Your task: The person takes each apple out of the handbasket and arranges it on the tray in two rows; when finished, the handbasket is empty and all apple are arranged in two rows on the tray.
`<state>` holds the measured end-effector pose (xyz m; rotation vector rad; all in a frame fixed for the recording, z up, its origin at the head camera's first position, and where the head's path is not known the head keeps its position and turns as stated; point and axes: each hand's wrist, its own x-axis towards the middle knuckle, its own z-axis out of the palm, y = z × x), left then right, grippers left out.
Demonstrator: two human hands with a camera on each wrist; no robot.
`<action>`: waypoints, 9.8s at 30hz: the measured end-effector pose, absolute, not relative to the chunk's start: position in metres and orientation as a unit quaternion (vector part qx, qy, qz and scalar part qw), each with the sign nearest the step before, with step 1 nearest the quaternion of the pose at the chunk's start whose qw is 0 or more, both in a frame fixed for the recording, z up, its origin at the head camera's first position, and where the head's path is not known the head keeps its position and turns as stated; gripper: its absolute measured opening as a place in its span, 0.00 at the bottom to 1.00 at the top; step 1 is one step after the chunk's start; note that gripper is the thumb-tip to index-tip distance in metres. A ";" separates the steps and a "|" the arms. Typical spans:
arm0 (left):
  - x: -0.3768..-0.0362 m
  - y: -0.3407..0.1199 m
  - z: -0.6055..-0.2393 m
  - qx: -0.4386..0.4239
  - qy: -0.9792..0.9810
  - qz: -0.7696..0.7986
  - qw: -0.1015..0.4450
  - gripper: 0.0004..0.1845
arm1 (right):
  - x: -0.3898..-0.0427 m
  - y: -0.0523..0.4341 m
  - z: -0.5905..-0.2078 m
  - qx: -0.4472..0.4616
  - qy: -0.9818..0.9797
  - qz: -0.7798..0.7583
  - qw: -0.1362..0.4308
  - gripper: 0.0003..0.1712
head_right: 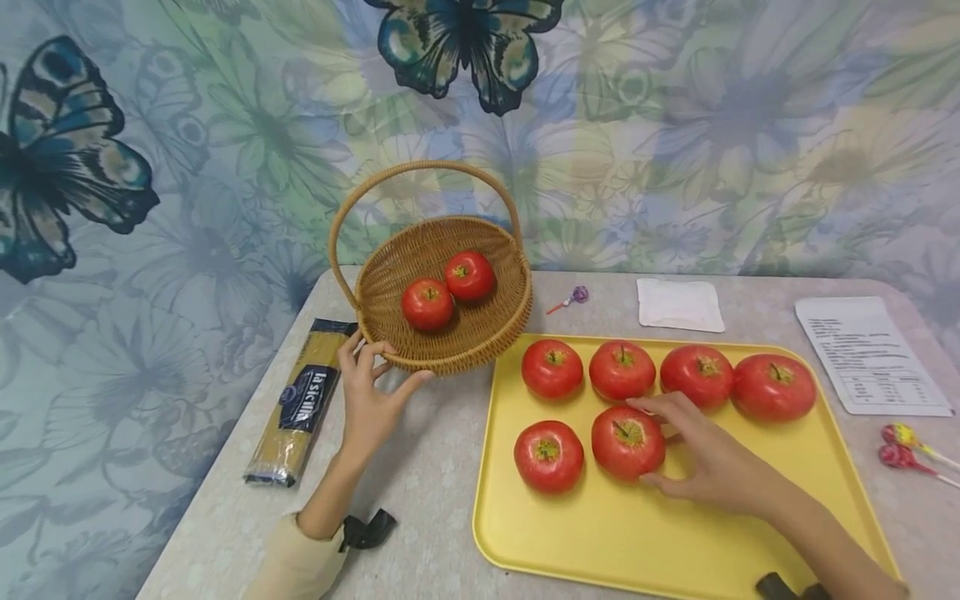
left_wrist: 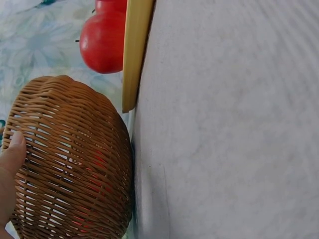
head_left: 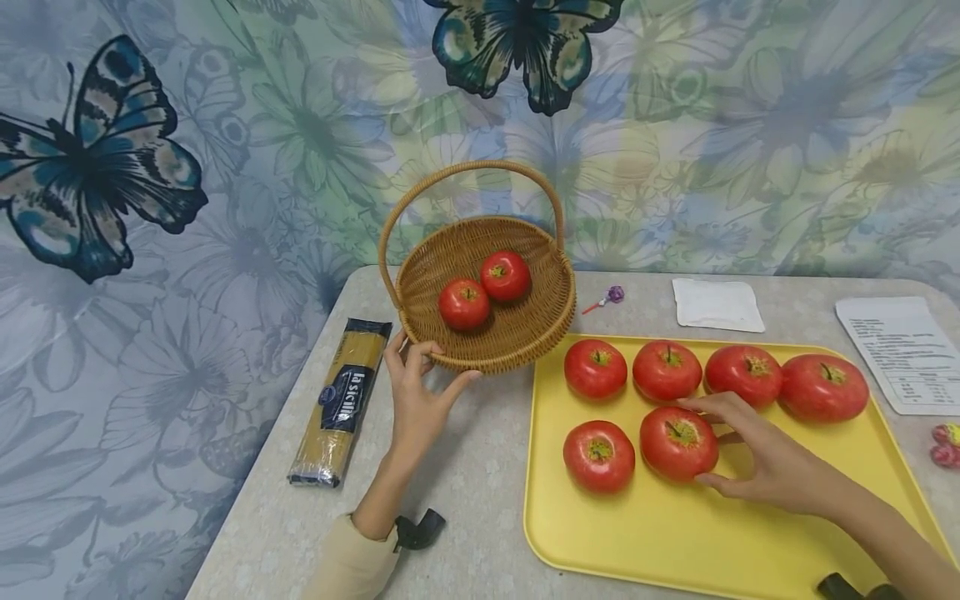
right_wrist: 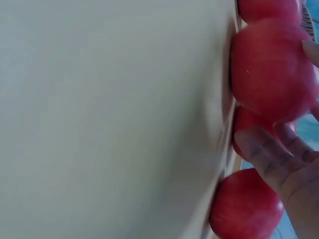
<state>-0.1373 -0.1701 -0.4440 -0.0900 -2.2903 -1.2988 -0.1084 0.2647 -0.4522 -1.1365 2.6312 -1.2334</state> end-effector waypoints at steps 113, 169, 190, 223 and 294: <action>-0.141 -0.174 -0.450 -0.051 -0.839 -0.472 0.267 0.28 | -0.264 0.149 -0.297 -0.463 0.831 -0.308 -0.016 0.37; -0.139 -0.172 -0.449 -0.044 -0.844 -0.465 0.266 0.27 | -0.119 0.326 -0.413 -0.330 0.904 -0.256 -0.090 0.47; -0.143 -0.166 -0.448 -0.040 -0.840 -0.473 0.263 0.28 | -0.208 0.183 -0.360 -0.451 0.841 -0.297 -0.020 0.31; -0.124 -0.149 -0.415 -0.056 -0.834 -0.473 0.278 0.26 | -0.319 -0.028 -0.389 -0.434 0.847 -0.240 0.192 0.39; -0.140 -0.172 -0.451 -0.057 -0.851 -0.451 0.263 0.29 | -0.072 0.388 -0.463 -0.162 0.973 -0.157 -0.054 0.54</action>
